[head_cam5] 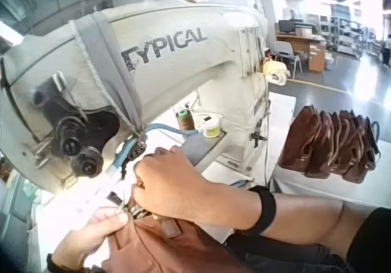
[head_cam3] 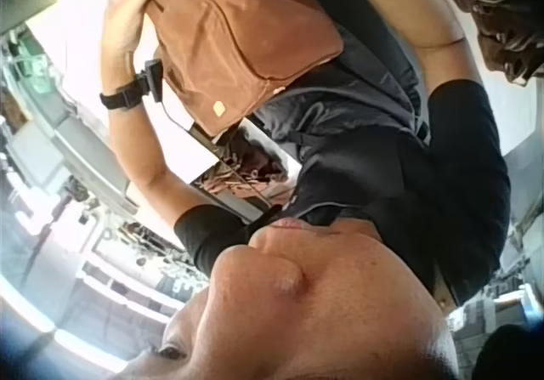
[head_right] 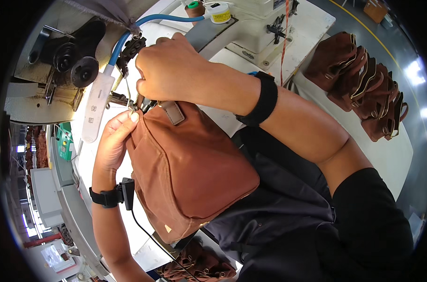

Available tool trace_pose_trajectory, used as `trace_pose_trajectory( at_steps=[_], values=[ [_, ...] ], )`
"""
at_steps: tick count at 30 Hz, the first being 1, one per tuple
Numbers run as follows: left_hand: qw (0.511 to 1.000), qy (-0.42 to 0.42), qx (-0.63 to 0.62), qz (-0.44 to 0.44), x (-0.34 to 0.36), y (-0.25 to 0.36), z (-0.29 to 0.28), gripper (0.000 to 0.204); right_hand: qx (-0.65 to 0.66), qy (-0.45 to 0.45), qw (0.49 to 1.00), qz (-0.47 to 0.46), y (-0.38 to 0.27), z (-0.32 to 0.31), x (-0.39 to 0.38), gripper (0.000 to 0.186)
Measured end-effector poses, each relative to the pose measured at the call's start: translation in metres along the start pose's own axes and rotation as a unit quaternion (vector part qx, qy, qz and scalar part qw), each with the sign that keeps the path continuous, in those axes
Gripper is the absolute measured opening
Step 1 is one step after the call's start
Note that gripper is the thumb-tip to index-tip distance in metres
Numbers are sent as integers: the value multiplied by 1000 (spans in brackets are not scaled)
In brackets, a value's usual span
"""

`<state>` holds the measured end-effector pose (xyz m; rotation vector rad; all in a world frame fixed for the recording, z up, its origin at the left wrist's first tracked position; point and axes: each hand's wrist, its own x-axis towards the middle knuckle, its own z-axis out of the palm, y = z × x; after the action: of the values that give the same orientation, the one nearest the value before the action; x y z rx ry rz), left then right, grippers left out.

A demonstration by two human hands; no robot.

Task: Operating an industrial sewing machine to stitch components and hardware onto a leather bag.

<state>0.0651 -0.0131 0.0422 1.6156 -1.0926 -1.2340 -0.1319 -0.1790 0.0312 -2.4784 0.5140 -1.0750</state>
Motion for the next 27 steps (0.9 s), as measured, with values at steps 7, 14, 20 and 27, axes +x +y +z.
trace_pose_trajectory(
  at_steps=[7, 14, 20, 27],
  values=[
    [992, 0, -122, -14, -7, -2, 11, 18, 24, 92, 995, 6, 1, 10, -18, 20],
    [983, 35, -172, -50, -8, -6, 12, 17, 251, 46, 967, 26, 4, -5, -21, 25],
    [984, -16, -173, -48, 0, -3, -1, 19, 168, 16, 984, 50, -7, -1, -14, 37],
    [976, -48, -207, -44, 7, -8, -9, 18, -5, 277, 959, -61, -4, 12, -41, 27]
  ],
)
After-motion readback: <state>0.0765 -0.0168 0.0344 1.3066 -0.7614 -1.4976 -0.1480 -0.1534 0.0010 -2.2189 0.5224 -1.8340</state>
